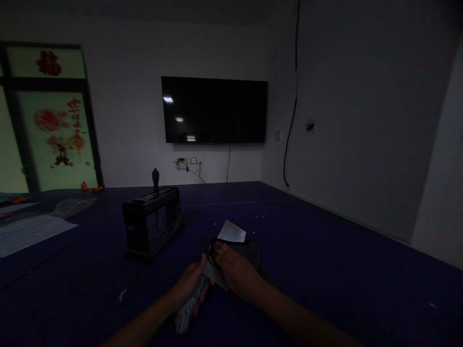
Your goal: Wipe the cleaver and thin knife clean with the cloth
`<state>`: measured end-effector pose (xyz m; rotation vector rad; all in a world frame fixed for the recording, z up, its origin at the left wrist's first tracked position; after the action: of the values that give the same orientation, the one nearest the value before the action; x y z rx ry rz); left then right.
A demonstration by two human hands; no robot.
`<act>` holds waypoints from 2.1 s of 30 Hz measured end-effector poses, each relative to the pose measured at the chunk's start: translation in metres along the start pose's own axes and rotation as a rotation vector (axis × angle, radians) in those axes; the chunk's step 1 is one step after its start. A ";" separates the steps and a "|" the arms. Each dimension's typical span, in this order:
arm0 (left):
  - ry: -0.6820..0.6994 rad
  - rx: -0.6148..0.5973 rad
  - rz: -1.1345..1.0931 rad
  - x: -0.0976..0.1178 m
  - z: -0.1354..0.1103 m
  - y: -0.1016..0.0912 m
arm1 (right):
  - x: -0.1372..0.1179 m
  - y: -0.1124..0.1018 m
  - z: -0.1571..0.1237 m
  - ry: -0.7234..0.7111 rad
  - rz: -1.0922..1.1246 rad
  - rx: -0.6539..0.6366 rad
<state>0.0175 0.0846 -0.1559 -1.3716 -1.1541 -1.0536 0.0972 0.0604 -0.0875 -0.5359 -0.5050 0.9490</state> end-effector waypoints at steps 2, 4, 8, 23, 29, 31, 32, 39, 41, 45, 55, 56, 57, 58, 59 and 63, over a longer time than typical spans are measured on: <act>0.009 -0.011 -0.010 0.002 -0.002 0.001 | 0.000 0.001 -0.001 -0.002 -0.012 0.000; 0.011 -0.012 -0.019 0.004 -0.003 0.001 | -0.001 0.003 -0.003 -0.015 -0.019 -0.015; 0.010 -0.004 -0.022 0.007 -0.005 0.002 | -0.006 0.004 -0.004 -0.048 -0.006 -0.040; 0.017 0.023 -0.002 0.007 -0.005 0.001 | -0.017 -0.001 -0.002 -0.063 0.057 -0.086; 0.017 -0.045 -0.002 0.007 -0.007 0.006 | -0.009 -0.001 0.000 -0.015 0.010 -0.027; 0.026 -0.049 0.000 0.008 -0.007 0.006 | -0.004 -0.001 0.001 0.003 -0.017 -0.011; 0.030 -0.047 0.000 0.009 -0.007 0.006 | -0.001 -0.001 0.001 0.013 -0.033 -0.004; 0.034 -0.114 0.040 0.004 -0.005 0.010 | 0.021 -0.006 0.003 0.134 -0.121 0.032; 0.036 -0.108 0.051 0.003 -0.004 0.009 | 0.025 -0.005 0.001 0.153 -0.132 0.037; 0.034 -0.100 0.053 0.005 -0.007 0.008 | 0.027 0.000 -0.001 0.140 -0.127 0.037; 0.064 -0.130 -0.026 0.011 -0.009 0.012 | 0.015 -0.001 -0.004 0.072 -0.060 0.028; 0.069 -0.141 -0.030 0.011 -0.008 0.013 | 0.013 0.000 -0.004 0.059 -0.051 0.017; 0.072 -0.150 -0.034 0.010 -0.008 0.013 | 0.010 0.000 -0.004 0.045 -0.043 0.003; 0.074 -0.155 -0.037 0.009 -0.007 0.013 | 0.008 0.001 -0.005 0.033 -0.035 -0.009; 0.076 -0.153 -0.038 0.009 -0.006 0.012 | 0.007 0.002 -0.005 0.024 -0.029 -0.019; 0.074 -0.135 -0.027 0.007 -0.006 0.009 | 0.006 0.003 -0.005 0.006 -0.029 -0.024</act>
<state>0.0273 0.0792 -0.1502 -1.4125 -1.0659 -1.2105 0.1013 0.0661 -0.0925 -0.5516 -0.5174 0.9146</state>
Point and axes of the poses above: each hand's wrist, its own z-axis towards the middle knuckle, its own y-axis out of the palm, x = y × z, the point moved 9 cm from there along z, towards the middle knuckle, and after that the axes turned 14 degrees about x, right-handed, at the moved point
